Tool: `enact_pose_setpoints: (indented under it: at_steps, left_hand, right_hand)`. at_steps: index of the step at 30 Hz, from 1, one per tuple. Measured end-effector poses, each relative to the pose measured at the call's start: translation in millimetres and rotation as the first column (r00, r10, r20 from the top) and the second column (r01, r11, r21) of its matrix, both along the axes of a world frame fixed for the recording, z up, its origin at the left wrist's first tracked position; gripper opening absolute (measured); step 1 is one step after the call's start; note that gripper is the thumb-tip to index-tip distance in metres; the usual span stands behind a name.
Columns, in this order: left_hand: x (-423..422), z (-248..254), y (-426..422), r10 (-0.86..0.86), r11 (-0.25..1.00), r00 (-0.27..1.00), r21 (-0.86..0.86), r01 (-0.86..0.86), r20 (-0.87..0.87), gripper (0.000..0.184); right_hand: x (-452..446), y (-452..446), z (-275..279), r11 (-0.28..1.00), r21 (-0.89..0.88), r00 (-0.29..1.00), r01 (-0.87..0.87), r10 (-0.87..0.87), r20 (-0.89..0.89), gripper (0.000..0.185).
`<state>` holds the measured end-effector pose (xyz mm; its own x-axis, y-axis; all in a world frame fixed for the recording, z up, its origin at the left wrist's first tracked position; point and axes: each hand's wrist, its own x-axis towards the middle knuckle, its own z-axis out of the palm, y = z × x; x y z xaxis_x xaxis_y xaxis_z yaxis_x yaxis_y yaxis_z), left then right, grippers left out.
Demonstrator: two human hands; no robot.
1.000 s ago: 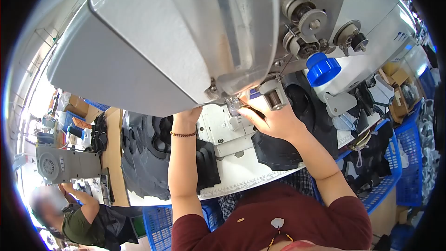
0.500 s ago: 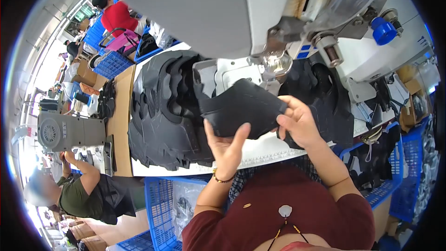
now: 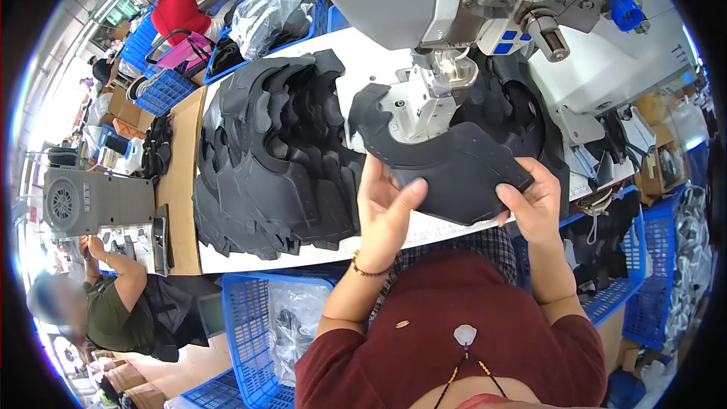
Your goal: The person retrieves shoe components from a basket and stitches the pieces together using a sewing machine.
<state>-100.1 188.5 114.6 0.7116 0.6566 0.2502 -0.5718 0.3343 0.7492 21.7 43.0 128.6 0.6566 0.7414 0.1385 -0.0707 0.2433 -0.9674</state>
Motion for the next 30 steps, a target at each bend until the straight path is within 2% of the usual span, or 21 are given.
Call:
enact_pose_setpoints:
  at_steps: [1,3,5,7,9,10,11,12,13,16,20,25,30]
  left_hand:
    - [1.0,-5.1,7.3,-0.048,0.995,0.997,-0.079,0.052,0.055,0.062]
    - [2.6,-10.6,19.4,-0.054,0.994,0.996,-0.094,0.06,0.07,0.054]
    - [4.2,-14.7,26.7,-0.028,0.971,0.993,-0.234,0.055,0.119,0.05]
    - [8.1,-21.7,33.6,-0.028,0.957,0.988,-0.28,0.07,0.153,0.034]
    - [11.0,-37.2,44.7,-0.087,0.936,0.95,-0.302,0.181,0.3,0.023]
    - [12.0,-35.1,40.8,0.015,0.921,0.987,-0.387,0.048,0.159,0.024]
    - [15.6,-29.6,42.0,0.028,0.903,0.998,-0.43,-0.001,0.057,0.028]
    - [16.1,-34.4,46.9,-0.039,0.897,0.989,-0.431,0.097,0.143,0.029]
    - [16.3,-36.8,50.8,-0.101,0.886,0.969,-0.423,0.192,0.227,0.03]
    - [17.3,-24.5,32.3,0.044,0.989,0.998,-0.145,-0.039,0.035,0.03]
    - [12.5,-18.6,20.5,0.117,0.992,0.993,-0.052,-0.116,0.028,0.041]
    - [7.7,-21.1,18.9,0.178,0.977,0.983,0.11,-0.182,0.044,0.042]
    - [2.8,-15.3,17.9,0.205,0.969,0.977,0.13,-0.211,0.063,0.041]
  right_hand:
    - [1.3,-6.6,-0.3,1.0,-0.015,1.0,0.004,-0.004,0.003,0.028]
    - [4.0,-19.3,-2.3,0.999,0.027,0.999,0.023,-0.022,-0.027,0.026]
    - [8.1,-34.0,-3.3,0.998,0.039,0.996,0.048,-0.045,-0.079,0.025]
    - [10.6,-43.5,-2.4,0.996,0.036,0.994,0.079,-0.075,-0.083,0.025]
    - [12.9,-51.8,-2.4,0.996,0.043,0.993,0.078,-0.074,-0.096,0.026]
    - [13.4,-54.6,-1.8,0.996,0.045,0.992,0.08,-0.075,-0.1,0.026]
    - [13.9,-57.9,-1.0,0.995,0.034,0.991,0.098,-0.094,-0.096,0.026]
    - [15.0,-61.2,0.0,0.993,0.026,0.99,0.112,-0.109,-0.092,0.026]
    - [16.4,-64.1,0.9,0.992,0.019,0.989,0.124,-0.122,-0.09,0.026]
    - [28.0,-78.4,-0.6,0.992,-0.068,0.994,0.106,-0.108,-0.028,0.028]
    - [40.5,-88.6,-0.4,0.953,-0.302,0.998,0.037,-0.02,0.059,0.022]
    - [51.2,-91.5,-13.1,0.957,-0.291,0.998,-0.001,0.021,0.063,0.02]
    - [53.0,-84.4,-16.3,0.955,-0.296,0.998,-0.022,0.04,0.055,0.021]
